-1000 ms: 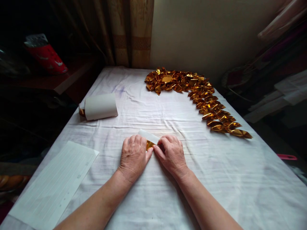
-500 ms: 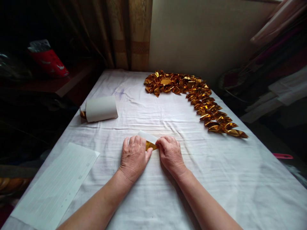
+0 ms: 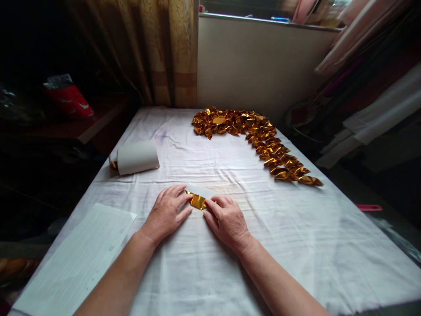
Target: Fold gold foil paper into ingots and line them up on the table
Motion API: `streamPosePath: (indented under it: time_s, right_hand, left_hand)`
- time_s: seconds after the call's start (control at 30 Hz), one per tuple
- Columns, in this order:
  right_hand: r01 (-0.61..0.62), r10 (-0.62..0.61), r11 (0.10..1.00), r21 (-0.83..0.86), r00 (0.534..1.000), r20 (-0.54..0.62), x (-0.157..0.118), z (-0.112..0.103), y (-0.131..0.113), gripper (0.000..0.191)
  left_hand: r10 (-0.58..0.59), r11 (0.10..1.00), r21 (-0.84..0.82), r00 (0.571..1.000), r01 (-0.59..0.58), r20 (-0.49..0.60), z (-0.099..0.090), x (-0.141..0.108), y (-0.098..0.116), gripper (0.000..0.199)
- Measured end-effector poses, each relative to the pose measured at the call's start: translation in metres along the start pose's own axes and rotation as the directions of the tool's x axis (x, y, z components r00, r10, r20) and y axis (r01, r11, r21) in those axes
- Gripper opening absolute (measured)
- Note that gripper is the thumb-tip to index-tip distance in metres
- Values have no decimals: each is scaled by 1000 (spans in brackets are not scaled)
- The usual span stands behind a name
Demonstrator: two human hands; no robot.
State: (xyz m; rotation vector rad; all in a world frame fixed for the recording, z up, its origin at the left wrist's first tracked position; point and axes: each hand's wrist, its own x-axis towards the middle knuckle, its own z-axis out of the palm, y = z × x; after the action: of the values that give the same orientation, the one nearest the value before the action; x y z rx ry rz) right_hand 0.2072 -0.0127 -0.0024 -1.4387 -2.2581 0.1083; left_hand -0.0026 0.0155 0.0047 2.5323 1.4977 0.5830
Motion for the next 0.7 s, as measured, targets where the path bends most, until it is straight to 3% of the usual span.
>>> streamPosePath:
  time_s: [0.13,0.3,0.47,0.7]
  right_hand:
    - [-51,51,999,-8,998,28,3,-1,-3,21]
    - [-86,85,996,10,995,44,5,-3,-2,25]
    - [-37,36,999,27,999,41,4,-3,6,14]
    - [7,-6,999,38,1000,-25,1,0,17,20]
  left_hand:
    - [34,999,-34,999,-33,24,-3,1,-13,28]
    - [59,998,-3,998,-59,-13,-5,5,-5,24]
    - [109,991,79,994,-107,-28,-3,5,0,18]
    - [132,990,46,990,-130,-54,4,4,5,23]
